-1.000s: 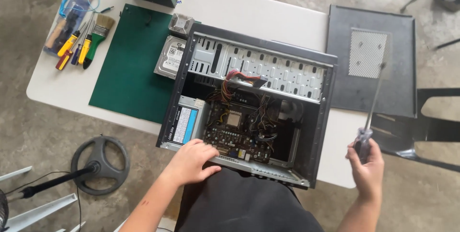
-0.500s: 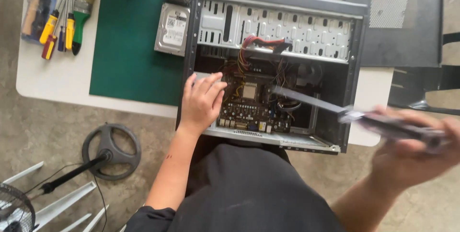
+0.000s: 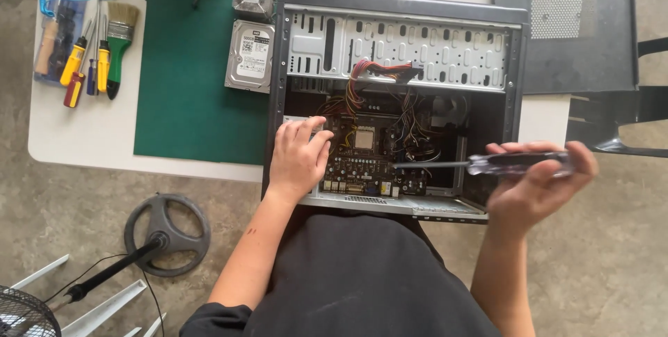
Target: Removing internal components such as the hard drive and screws from a desktop computer case using a screwdriver.
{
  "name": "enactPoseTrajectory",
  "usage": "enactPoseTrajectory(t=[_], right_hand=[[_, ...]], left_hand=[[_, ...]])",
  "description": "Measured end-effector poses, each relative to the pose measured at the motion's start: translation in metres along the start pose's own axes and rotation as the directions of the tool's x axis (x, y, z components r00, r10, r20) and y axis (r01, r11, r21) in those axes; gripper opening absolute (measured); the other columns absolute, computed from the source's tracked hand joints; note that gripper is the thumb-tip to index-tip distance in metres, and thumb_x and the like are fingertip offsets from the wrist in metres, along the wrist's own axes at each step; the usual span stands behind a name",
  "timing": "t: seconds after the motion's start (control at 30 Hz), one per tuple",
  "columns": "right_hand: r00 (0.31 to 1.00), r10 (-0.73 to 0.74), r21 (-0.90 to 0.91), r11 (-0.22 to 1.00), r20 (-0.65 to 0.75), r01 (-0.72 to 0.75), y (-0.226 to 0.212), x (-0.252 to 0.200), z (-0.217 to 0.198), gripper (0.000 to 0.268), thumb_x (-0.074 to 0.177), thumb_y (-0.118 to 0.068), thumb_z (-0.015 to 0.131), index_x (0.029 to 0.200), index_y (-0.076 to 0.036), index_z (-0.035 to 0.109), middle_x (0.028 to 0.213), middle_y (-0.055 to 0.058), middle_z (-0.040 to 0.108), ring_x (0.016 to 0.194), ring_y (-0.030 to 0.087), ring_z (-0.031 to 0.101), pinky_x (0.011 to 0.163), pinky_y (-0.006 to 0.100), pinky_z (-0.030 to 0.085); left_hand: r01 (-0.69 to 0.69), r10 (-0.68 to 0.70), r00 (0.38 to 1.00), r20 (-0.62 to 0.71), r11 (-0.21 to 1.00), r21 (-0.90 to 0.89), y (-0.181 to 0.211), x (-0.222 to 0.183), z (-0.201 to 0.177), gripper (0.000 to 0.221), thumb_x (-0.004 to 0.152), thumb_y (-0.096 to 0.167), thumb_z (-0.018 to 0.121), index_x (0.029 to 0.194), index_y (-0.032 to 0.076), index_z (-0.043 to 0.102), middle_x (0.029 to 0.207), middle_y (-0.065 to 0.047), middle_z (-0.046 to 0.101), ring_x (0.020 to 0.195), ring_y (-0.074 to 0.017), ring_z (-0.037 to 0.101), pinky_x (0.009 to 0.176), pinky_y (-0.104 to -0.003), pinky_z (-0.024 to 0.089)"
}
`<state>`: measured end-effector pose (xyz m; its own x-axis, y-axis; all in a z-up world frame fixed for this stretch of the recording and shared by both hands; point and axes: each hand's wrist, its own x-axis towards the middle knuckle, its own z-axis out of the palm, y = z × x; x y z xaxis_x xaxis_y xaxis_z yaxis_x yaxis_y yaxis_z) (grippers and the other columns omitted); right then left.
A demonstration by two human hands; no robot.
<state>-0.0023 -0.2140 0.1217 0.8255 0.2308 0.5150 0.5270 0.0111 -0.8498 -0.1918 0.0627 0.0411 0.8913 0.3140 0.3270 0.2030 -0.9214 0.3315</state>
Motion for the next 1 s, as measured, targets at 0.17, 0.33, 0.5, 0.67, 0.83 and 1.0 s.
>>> enactPoseTrajectory(t=[0.17,0.33,0.5,0.67,0.83,1.0], right_hand=[[0.893,0.19,0.095,0.982,-0.409,-0.166,0.041,0.0,-0.042,0.022,0.122,-0.033,0.047,0.139,-0.021,0.041,0.12,0.016,0.054,0.096,0.034,0.068,0.089,0.057,0.073],[0.869,-0.065,-0.067,0.997,-0.49,0.037,0.059,-0.013,-0.029,0.021,0.121,-0.026,0.048,0.127,-0.011,0.036,0.116,0.02,0.052,0.091,0.043,0.072,0.083,0.056,0.071],[0.857,-0.032,-0.029,0.999,-0.515,0.02,0.07,-0.02,-0.031,0.021,0.119,-0.024,0.05,0.123,-0.01,0.035,0.118,0.015,0.052,0.098,0.038,0.071,0.086,0.058,0.07],[0.79,0.225,0.164,0.974,-0.57,-0.159,0.092,-0.026,-0.042,0.017,0.121,-0.023,0.034,0.137,-0.024,0.026,0.125,0.007,0.047,0.114,0.026,0.071,0.101,0.047,0.073],[0.785,0.244,0.17,0.969,-0.57,-0.178,0.088,-0.026,-0.044,0.016,0.121,-0.025,0.034,0.135,-0.026,0.027,0.123,0.007,0.048,0.113,0.025,0.071,0.101,0.047,0.073],[0.803,0.248,0.143,0.969,-0.541,-0.202,0.082,-0.026,-0.045,0.016,0.121,-0.026,0.033,0.136,-0.027,0.027,0.123,0.006,0.047,0.114,0.023,0.07,0.101,0.046,0.073]], left_hand=[[-0.11,0.131,0.991,-0.038,0.935,0.337,0.008,0.008,0.007,0.014,0.097,0.02,0.075,0.109,0.027,0.075,0.124,0.006,0.071,0.114,-0.0137,0.065,0.108,-0.039,0.027],[-0.23,0.219,0.924,0.312,0.973,0.0,0.032,0.048,0.059,0.014,0.088,0.004,0.069,0.099,0.011,0.067,0.093,-0.005,0.064,0.08,-0.0312,0.063,0.074,-0.047,0.049],[-0.038,0.091,0.726,0.681,0.995,-0.093,0.046,0.091,0.148,0.016,0.094,0.001,0.062,0.108,0.006,0.068,0.108,-0.012,0.064,0.101,-0.0359,0.065,0.075,-0.052,0.06],[0.118,-0.232,0.763,0.603,0.968,0.223,-0.003,0.073,0.255,0.019,0.093,0.0,0.069,0.109,-0.001,0.08,0.105,-0.02,0.074,0.103,-0.0374,0.075,0.079,-0.052,0.061],[0.127,-0.428,0.573,0.699,0.889,0.441,-0.023,0.104,0.175,0.02,0.093,0.004,0.065,0.106,-0.004,0.077,0.1,-0.023,0.073,0.1,-0.0396,0.076,0.076,-0.054,0.06],[-0.103,-0.431,0.472,0.769,0.839,0.534,-0.048,0.114,0.199,0.024,0.095,0.007,0.066,0.114,-0.003,0.078,0.103,-0.026,0.076,0.102,-0.0427,0.076,0.077,-0.062,0.059]])
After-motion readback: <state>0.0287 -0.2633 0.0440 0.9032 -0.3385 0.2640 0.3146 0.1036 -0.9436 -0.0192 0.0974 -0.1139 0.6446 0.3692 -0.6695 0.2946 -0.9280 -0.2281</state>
